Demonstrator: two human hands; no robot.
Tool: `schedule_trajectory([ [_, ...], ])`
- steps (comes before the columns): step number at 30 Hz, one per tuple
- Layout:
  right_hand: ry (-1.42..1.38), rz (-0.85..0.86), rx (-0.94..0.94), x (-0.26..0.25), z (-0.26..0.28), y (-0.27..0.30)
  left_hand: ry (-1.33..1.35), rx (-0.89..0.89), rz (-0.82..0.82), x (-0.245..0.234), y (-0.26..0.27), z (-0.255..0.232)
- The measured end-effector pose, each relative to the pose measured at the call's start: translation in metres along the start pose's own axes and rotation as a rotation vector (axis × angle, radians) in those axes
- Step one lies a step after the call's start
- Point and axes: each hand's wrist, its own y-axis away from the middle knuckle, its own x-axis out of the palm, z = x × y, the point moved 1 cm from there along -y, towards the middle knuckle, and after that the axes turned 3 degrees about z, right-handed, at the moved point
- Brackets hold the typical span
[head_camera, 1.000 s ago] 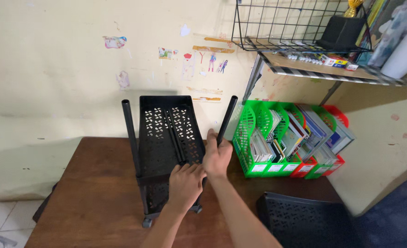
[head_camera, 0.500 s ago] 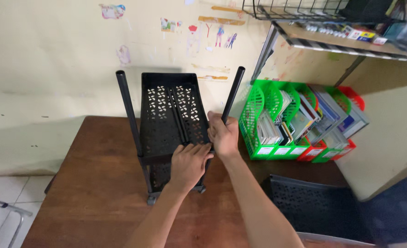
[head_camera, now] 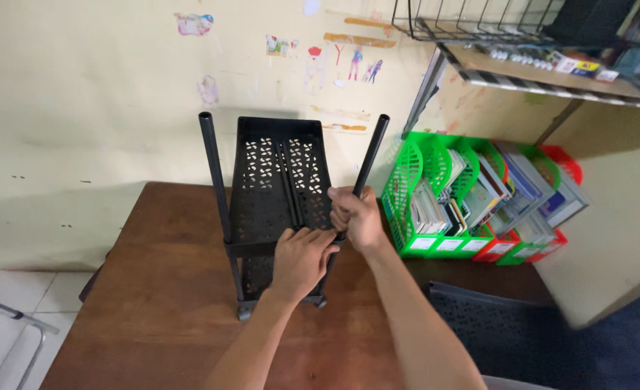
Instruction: The person assembles a black metal shelving unit by inserting vertical poles into a perforated tray and securing a second tray on top. The person handles the trays and poles by hand, aligning and pressing components together to form a two-tier shelf.
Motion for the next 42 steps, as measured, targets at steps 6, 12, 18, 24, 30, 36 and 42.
schedule_trajectory([
  [6,0.547,-0.639,-0.282,0.035,-0.026,0.003,-0.056,-0.029,0.030,0.007,0.003,0.008],
  [12,0.406,-0.642,-0.178,0.041,-0.027,0.000,-0.043,-0.070,0.073,0.003,0.000,0.006],
  [18,0.030,0.195,0.072,0.006,0.015,-0.002,0.011,-0.036,0.070,-0.010,-0.001,0.005],
  [24,-0.192,0.600,0.036,0.015,0.036,-0.019,0.021,0.035,0.140,-0.017,0.004,0.018],
  [30,-0.244,0.268,-0.043,0.031,0.005,-0.006,-0.042,0.100,0.115,-0.020,0.017,0.024],
  [36,0.210,-0.415,-0.361,0.058,-0.009,0.001,-0.087,0.045,0.116,-0.014,0.018,0.015],
  [42,0.361,-0.599,-0.400,0.089,-0.008,0.004,-0.109,-0.022,0.235,-0.029,0.015,0.017],
])
